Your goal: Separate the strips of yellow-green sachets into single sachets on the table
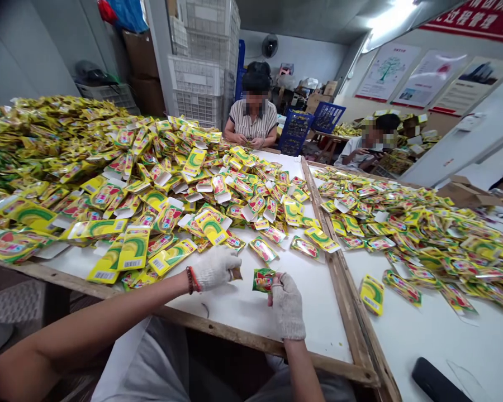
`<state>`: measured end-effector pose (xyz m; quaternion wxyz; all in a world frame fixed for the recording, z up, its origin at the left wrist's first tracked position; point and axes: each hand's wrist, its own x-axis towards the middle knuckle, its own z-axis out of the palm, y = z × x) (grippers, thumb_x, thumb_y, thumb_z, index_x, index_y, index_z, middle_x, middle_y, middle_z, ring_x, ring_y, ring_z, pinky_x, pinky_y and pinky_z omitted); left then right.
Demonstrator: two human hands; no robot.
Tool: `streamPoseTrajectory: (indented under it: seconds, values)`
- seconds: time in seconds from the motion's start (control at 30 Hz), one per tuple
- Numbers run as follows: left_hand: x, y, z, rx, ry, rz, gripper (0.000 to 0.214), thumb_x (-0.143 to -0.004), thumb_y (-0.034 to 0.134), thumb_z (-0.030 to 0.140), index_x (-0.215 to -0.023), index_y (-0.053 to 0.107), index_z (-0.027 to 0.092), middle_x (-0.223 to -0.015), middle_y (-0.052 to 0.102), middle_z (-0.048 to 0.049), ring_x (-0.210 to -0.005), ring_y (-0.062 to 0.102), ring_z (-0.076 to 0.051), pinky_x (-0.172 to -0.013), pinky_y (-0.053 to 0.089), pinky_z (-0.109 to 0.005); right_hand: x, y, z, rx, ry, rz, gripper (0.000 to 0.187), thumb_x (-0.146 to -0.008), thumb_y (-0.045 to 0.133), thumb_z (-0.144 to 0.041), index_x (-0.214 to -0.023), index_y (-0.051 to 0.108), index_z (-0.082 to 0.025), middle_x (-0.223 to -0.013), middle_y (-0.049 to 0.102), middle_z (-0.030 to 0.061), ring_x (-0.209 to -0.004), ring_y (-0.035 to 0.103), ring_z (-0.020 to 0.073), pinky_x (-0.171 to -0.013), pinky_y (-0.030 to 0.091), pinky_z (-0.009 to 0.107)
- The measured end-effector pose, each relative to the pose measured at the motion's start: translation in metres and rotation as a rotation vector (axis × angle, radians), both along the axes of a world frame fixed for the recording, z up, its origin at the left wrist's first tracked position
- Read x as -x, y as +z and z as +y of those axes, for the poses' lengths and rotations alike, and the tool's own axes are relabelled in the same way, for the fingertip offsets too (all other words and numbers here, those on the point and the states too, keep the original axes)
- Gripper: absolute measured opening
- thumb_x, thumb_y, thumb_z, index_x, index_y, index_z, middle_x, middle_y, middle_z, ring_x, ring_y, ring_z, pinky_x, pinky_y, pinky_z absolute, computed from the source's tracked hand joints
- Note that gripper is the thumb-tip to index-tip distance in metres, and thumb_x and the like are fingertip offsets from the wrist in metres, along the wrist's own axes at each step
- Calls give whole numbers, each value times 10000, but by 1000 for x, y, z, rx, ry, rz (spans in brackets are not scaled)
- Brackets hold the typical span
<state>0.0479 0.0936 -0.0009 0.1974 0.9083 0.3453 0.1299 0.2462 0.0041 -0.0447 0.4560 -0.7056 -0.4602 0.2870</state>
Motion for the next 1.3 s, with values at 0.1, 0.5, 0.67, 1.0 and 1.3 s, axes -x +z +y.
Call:
streamPoseTrajectory:
  seconds: [0.1, 0.5, 0.67, 1.0, 1.3]
  values:
    - [3, 0, -2, 271, 149, -294, 255, -853, 449, 311, -793, 640, 152, -785, 651, -45, -754, 590, -180, -683, 448, -278, 8, 8, -7, -3, 5, 49, 245, -844, 452, -446, -764, 511, -223, -451, 466, -61, -364, 430, 128, -367, 330, 238]
    - [-1, -13, -54, 1114, 482, -1167, 430, -617, 765, 414, -831, 484, 169, -770, 620, -12, -657, 622, -133, -604, 542, -274, 63, 13, 1, 3, -103, 182, 200, -858, 420, -407, -858, 491, -220, -495, 542, -50, -381, 541, 147, -343, 377, 225]
    - [-5, -24, -61, 1024, 586, -1197, 427, -620, 765, 425, -777, 460, 171, -719, 587, 16, -625, 602, -124, -577, 523, -256, 70, 17, -9, -34, -55, 169, 265, -843, 475, -478, -868, 502, -216, -606, 598, -26, -448, 566, 141, -430, 448, 249]
    - [59, -1, -46, 89, 512, -294, 311, -804, 571, 464, -946, 582, 188, -935, 615, -76, -888, 564, -216, -792, 438, -326, 68, 2, 3, 43, 137, 411, 485, -716, 669, -536, -1010, 563, -164, -779, 692, 50, -538, 626, 171, -448, 468, 258]
    - [112, 18, -8, -27, 546, 120, 418, -709, 607, 280, -1118, 585, 196, -994, 650, -86, -909, 589, -260, -819, 426, -354, 73, 2, -1, -33, 140, 473, 403, -762, 620, -539, -929, 534, -182, -679, 658, 19, -481, 573, 139, -432, 441, 244]
